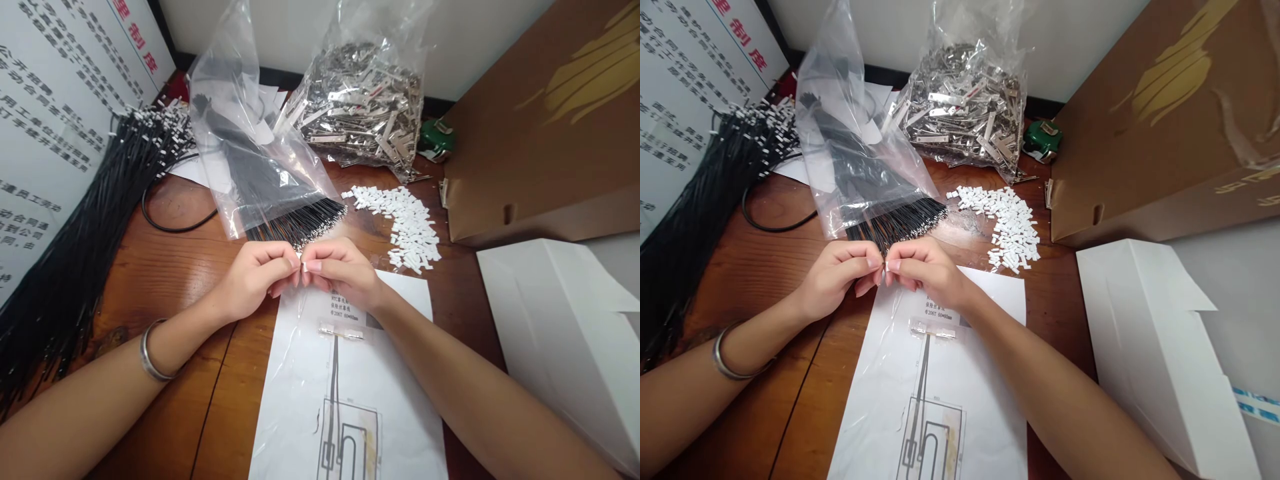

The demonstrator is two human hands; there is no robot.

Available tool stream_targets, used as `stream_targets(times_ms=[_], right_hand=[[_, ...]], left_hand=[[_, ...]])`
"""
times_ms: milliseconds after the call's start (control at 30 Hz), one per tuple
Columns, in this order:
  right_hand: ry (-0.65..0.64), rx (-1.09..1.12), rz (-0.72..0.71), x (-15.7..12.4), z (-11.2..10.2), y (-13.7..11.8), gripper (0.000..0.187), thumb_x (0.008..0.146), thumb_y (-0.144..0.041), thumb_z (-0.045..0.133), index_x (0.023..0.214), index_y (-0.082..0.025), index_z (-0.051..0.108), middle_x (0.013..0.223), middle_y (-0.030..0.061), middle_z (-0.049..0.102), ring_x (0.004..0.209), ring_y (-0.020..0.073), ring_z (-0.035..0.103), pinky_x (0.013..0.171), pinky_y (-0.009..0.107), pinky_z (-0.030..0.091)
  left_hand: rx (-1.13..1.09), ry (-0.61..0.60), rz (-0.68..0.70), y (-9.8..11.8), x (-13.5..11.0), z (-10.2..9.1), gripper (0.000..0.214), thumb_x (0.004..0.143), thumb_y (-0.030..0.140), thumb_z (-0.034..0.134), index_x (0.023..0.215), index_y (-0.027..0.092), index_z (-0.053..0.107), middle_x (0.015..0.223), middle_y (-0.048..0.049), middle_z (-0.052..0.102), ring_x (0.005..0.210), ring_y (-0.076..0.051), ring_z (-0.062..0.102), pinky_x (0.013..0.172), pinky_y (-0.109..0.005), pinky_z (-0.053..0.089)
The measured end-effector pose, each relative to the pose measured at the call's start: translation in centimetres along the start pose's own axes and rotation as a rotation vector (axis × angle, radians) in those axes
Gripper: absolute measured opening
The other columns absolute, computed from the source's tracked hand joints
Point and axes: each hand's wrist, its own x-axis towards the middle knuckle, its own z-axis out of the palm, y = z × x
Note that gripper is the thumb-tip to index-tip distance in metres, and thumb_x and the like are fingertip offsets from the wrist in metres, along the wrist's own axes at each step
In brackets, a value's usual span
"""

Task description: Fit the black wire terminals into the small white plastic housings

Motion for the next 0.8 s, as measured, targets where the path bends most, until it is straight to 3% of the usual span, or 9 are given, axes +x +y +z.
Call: stream_targets(times_ms=[333, 567, 800], right_hand=[[0.033, 0.075, 0.004, 0.19, 0.04, 0.06, 0.022, 0.081, -0.027, 0.057, 0.062, -0.015, 0.061, 0.046, -0.0053, 0.047, 0.040, 0.0057, 0.036, 0.040, 0.021, 0.022], [0.062, 0.122, 0.010, 0.28, 0.27, 0.06, 0.021, 0.079, -0.027, 0.057, 0.063, -0.014, 0.061, 0.055, -0.0027, 0.054, 0.040, 0.0054, 0.040, 0.038, 0.021, 0.024], [0.079, 0.128, 0.017, 0.27, 0.24, -0.01, 0.023, 0.080, -0.031, 0.062, 0.064, -0.015, 0.061, 0.050, -0.0048, 0.050, 0.040, 0.0056, 0.039, 0.039, 0.021, 0.024]], left_hand=[[0.005, 0.056, 0.088, -0.25, -0.02, 0.08, 0.021, 0.082, 0.029, 0.059, 0.067, 0.016, 0.055, 0.053, 0.0040, 0.049, 0.044, -0.007, 0.041, 0.042, -0.020, 0.033], [-0.043, 0.053, 0.030, -0.47, -0.01, 0.08, 0.020, 0.083, 0.029, 0.056, 0.069, 0.015, 0.056, 0.054, 0.0023, 0.053, 0.044, -0.008, 0.044, 0.043, -0.020, 0.035], [-0.032, 0.061, 0.046, -0.45, 0.08, 0.04, 0.020, 0.084, 0.028, 0.057, 0.069, 0.015, 0.057, 0.054, 0.0030, 0.055, 0.044, -0.006, 0.045, 0.044, -0.019, 0.035]])
